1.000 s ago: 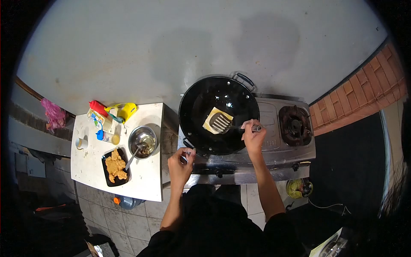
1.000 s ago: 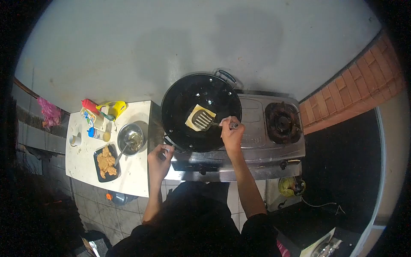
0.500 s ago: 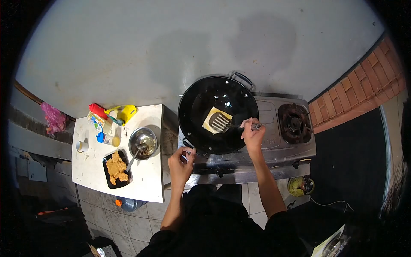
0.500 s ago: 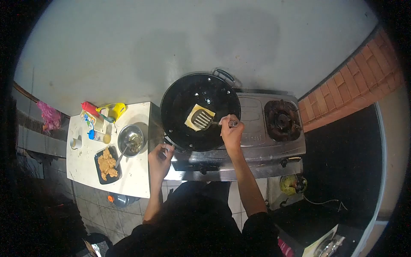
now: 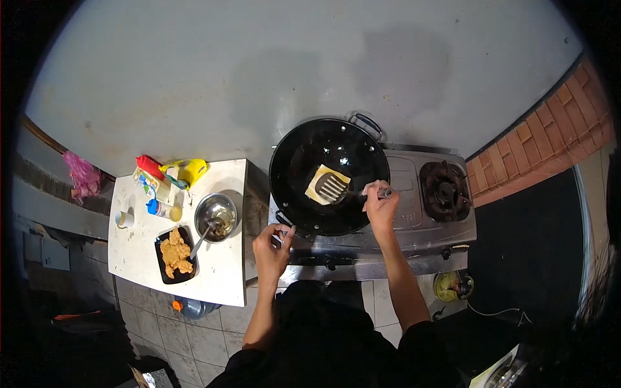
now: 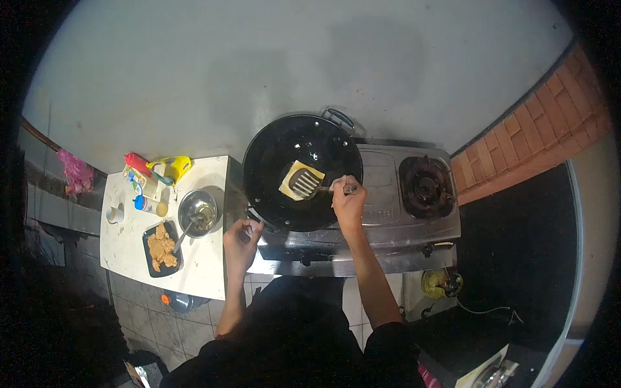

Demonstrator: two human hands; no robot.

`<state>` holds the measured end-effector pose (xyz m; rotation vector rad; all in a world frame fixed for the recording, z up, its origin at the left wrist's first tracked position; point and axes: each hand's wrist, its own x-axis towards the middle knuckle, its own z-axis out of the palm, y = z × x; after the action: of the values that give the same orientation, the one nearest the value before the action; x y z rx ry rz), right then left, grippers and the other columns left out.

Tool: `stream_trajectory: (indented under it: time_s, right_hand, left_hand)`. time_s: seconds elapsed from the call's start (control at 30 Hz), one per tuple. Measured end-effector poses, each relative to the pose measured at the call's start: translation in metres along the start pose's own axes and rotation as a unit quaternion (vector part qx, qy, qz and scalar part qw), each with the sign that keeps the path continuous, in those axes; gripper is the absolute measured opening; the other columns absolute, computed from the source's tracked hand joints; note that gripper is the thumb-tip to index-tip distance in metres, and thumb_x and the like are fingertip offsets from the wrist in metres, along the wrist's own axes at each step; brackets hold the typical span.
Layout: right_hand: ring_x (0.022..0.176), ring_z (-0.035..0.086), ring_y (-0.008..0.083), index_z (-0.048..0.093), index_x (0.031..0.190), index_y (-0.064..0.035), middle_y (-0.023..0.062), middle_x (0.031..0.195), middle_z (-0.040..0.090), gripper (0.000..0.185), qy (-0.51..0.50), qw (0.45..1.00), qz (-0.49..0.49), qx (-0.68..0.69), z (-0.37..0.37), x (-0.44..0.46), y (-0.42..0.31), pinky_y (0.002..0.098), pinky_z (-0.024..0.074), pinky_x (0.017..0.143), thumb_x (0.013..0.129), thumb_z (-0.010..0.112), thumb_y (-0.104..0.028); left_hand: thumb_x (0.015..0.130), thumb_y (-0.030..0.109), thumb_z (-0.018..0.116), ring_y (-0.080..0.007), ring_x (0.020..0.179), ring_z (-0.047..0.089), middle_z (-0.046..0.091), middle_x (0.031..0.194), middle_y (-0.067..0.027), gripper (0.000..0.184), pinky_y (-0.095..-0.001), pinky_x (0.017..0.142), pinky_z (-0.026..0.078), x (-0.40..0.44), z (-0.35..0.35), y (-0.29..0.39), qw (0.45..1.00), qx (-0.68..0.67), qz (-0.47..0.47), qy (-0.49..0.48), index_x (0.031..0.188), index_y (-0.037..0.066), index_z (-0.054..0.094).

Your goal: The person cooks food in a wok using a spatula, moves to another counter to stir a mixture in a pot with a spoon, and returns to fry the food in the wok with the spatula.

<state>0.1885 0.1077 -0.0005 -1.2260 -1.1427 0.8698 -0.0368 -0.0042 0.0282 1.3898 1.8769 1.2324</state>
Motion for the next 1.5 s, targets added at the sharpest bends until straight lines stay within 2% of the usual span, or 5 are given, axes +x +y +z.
stream_trajectory:
  time_s: [0.2, 0.27, 0.4, 0.47, 1.5]
  right_hand:
    - [0.040, 0.046, 0.0064, 0.056, 0.069, -0.0020, 0.0008, 0.051, 0.050, 0.031, 0.003, 1.000, -0.011, -0.001, -0.0003, 0.0001, 0.0020, 0.0248, 0.0352, 0.038, 0.096, 0.051, -0.015]
    - [0.043, 0.049, 0.0078, 0.055, 0.070, 0.0006, 0.0043, 0.065, 0.059, 0.030, -0.006, 1.000, 0.007, 0.002, -0.0021, 0.0003, 0.0026, 0.0236, 0.0374, 0.036, 0.095, 0.051, -0.013]
    - [0.043, 0.049, 0.0077, 0.055, 0.070, 0.0006, 0.0039, 0.064, 0.059, 0.029, -0.004, 1.000, 0.011, -0.010, -0.0013, 0.0004, 0.0009, 0.0236, 0.0372, 0.036, 0.095, 0.051, -0.013]
    - [0.040, 0.048, 0.0081, 0.056, 0.069, -0.0012, 0.0017, 0.051, 0.050, 0.030, 0.002, 1.000, -0.009, -0.013, -0.0004, 0.0005, 0.0007, 0.0261, 0.0354, 0.038, 0.096, 0.050, -0.014]
    - [0.041, 0.047, 0.0070, 0.055, 0.068, -0.0010, 0.0014, 0.052, 0.050, 0.029, 0.000, 1.000, -0.008, -0.003, 0.0003, 0.0012, -0.0007, 0.0265, 0.0353, 0.039, 0.095, 0.052, -0.013]
  left_hand:
    - [0.080, 0.012, 0.076, -0.0108, 0.051, 0.047, 0.055, 0.064, -0.0045, 0.014, -0.0254, 0.049, 0.037, -0.0011, 0.0004, 0.0005, 1.000, -0.004, -0.022, 0.004, 0.081, 0.001, 0.067]
    - [0.080, 0.012, 0.075, -0.0110, 0.051, 0.048, 0.056, 0.065, -0.0048, 0.014, -0.0256, 0.049, 0.037, -0.0012, 0.0025, -0.0025, 1.000, -0.006, -0.008, 0.011, 0.081, 0.001, 0.067]
    - [0.080, 0.011, 0.075, -0.0119, 0.053, 0.049, 0.057, 0.066, -0.0059, 0.013, -0.0260, 0.050, 0.039, -0.0018, 0.0034, -0.0013, 1.000, -0.007, 0.006, 0.018, 0.081, 0.001, 0.066]
    - [0.080, 0.011, 0.075, -0.0122, 0.054, 0.050, 0.057, 0.066, -0.0061, 0.013, -0.0260, 0.051, 0.039, -0.0024, 0.0035, -0.0025, 1.000, -0.009, 0.009, 0.019, 0.081, 0.001, 0.066]
    - [0.081, 0.013, 0.075, -0.0119, 0.053, 0.049, 0.057, 0.065, -0.0051, 0.014, -0.0259, 0.050, 0.038, -0.0022, 0.0019, 0.0025, 1.000, 0.000, 0.009, 0.013, 0.080, 0.002, 0.066]
